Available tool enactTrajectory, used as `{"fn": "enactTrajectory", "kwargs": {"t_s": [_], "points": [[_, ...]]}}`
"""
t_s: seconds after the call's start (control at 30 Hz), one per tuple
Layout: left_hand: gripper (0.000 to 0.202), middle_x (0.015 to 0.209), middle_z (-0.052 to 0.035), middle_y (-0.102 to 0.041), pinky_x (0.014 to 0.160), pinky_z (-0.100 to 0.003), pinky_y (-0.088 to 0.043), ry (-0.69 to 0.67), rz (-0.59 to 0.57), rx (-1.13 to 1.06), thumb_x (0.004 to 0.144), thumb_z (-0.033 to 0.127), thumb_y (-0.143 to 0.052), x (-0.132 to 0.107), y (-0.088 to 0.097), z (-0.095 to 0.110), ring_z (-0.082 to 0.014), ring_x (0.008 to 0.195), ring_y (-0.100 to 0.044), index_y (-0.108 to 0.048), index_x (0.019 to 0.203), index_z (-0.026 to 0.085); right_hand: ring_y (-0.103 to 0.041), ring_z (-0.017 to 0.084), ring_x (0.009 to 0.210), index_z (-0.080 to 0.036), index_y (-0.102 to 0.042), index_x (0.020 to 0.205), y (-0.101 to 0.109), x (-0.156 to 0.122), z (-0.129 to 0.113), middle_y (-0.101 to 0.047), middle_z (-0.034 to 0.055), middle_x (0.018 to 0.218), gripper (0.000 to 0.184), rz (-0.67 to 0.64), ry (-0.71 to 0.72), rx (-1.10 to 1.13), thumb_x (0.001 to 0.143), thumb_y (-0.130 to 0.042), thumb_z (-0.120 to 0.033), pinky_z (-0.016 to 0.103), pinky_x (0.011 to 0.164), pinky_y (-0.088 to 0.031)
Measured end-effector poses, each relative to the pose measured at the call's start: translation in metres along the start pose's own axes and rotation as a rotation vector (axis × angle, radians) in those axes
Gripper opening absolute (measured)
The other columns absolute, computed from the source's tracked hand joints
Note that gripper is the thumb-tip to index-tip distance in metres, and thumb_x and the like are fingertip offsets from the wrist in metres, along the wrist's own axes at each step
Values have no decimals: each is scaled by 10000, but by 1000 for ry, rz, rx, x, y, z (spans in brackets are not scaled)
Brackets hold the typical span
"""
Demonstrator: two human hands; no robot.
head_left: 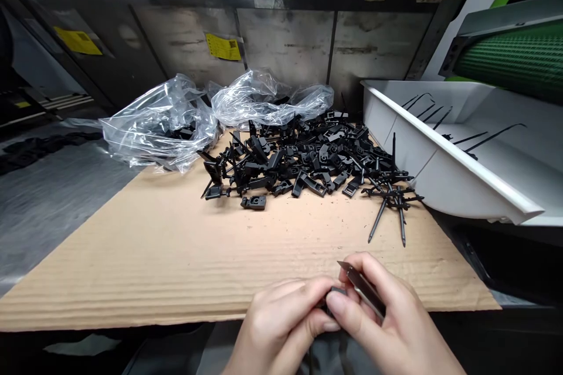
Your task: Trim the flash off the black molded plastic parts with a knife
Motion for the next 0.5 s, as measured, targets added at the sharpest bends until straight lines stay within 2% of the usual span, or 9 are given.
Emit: {"fn": "enactTrajectory", "kwargs": {"t_s": [0.07,0.2,0.3,0.4,0.5], "points": [[159,802,-29,-698,683,-179,-504,-29,-38,-57,885,222,-499,-1,1,1,-146,700,-661,-601,1005,196,-545,80,613,-207,-500,733,1,2,-2,-526,-39,648,175,20,-33,59,794,-501,-372,131,555,-439],[213,812,-66,-667,678,-226,-498,-12,-22,-71,871,293,-512,1,1,-4,-173,722,-632,-635,999,175,-454,57,515,-218,-546,753,19,-1,6,-493,-51,610,210,176,-82,46,804,-495,-415,115,457,-374],[263,749,-70,-619,607,-233,-486,62,21,-7,864,333,-511,2,-1,-9,-168,667,-597,-672,995,172,-483,67,498,-233,-587,766,24,-5,15,-544,-38,616,202,149,-72,-1,775,-527,-426,117,448,-407],[231,669,-18,-636,617,-201,-475,82,25,-31,871,238,-522,1,-2,-7,-133,598,-594,-633,1072,208,-497,70,475,-248,-617,750,26,-10,21,-554,-39,593,181,191,-63,16,758,-548,-416,117,449,-431],[243,764,-2,-673,649,-181,-472,178,30,-63,802,262,-622,0,-2,-5,-139,666,-620,-625,1045,241,-532,70,465,-250,-635,752,28,-13,24,-564,-45,561,137,246,-28,41,742,-581,-376,107,441,-441]]}}
Point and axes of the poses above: each hand's wrist, its own x-axis towards the middle knuckle, its own y-axis out of the back of the hand, z = x × y, the point moved 4 cm from there along x, towards the middle knuckle
